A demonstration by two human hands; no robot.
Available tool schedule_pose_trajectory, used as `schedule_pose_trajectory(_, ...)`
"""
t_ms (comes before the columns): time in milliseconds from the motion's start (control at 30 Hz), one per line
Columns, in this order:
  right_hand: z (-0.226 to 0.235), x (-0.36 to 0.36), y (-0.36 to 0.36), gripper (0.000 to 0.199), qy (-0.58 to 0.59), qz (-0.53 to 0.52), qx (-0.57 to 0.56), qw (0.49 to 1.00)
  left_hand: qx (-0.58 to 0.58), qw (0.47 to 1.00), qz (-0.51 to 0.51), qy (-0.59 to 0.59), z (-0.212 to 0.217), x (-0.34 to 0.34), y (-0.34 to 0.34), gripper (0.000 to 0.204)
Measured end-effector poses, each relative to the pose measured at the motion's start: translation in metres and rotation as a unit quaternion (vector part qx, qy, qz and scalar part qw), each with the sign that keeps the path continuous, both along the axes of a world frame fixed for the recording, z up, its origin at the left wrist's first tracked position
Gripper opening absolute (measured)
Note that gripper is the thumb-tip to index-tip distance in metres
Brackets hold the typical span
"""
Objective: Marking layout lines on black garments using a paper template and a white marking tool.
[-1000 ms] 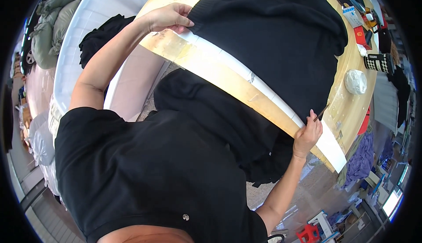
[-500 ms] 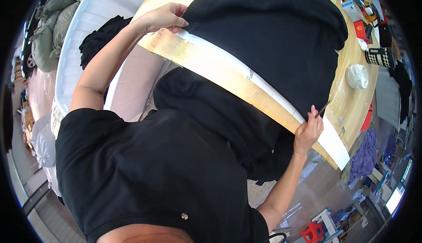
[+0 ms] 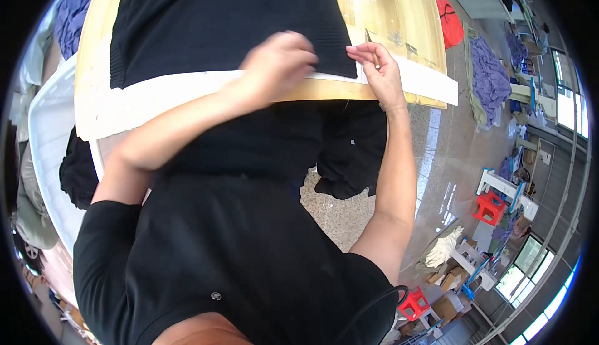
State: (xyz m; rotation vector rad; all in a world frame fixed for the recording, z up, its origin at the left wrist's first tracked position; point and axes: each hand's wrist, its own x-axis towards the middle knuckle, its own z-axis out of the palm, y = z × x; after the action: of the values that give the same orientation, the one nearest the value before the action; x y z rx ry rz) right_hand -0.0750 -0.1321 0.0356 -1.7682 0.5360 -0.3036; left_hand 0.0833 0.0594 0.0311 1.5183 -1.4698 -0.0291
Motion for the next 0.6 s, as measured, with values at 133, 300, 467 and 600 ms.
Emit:
schedule_pose_trajectory(133, 0.001, -0.001, -0.006, 0.026, 0.004, 0.008, 0.029, 1.0, 0.066, 0.992, -0.003, -0.107, -0.035, -0.041, -0.051, 0.019)
schedule_pose_trajectory(300, -0.004, -0.006, -0.012, 0.02, -0.021, 0.01, 0.013, 1.0, 0.068, 0.983, -0.042, -0.168, -0.042, -0.038, -0.063, 0.026)
schedule_pose_trajectory(467, -0.009, -0.011, -0.019, 0.021, -0.026, 0.02, 0.01, 0.999, 0.061, 0.98, -0.062, -0.177, -0.041, -0.039, -0.064, 0.028)
schedule_pose_trajectory(600, -0.01, -0.012, -0.021, 0.021, -0.016, 0.027, -0.007, 0.999, 0.072, 0.978, -0.073, -0.183, -0.04, -0.038, -0.068, 0.03)
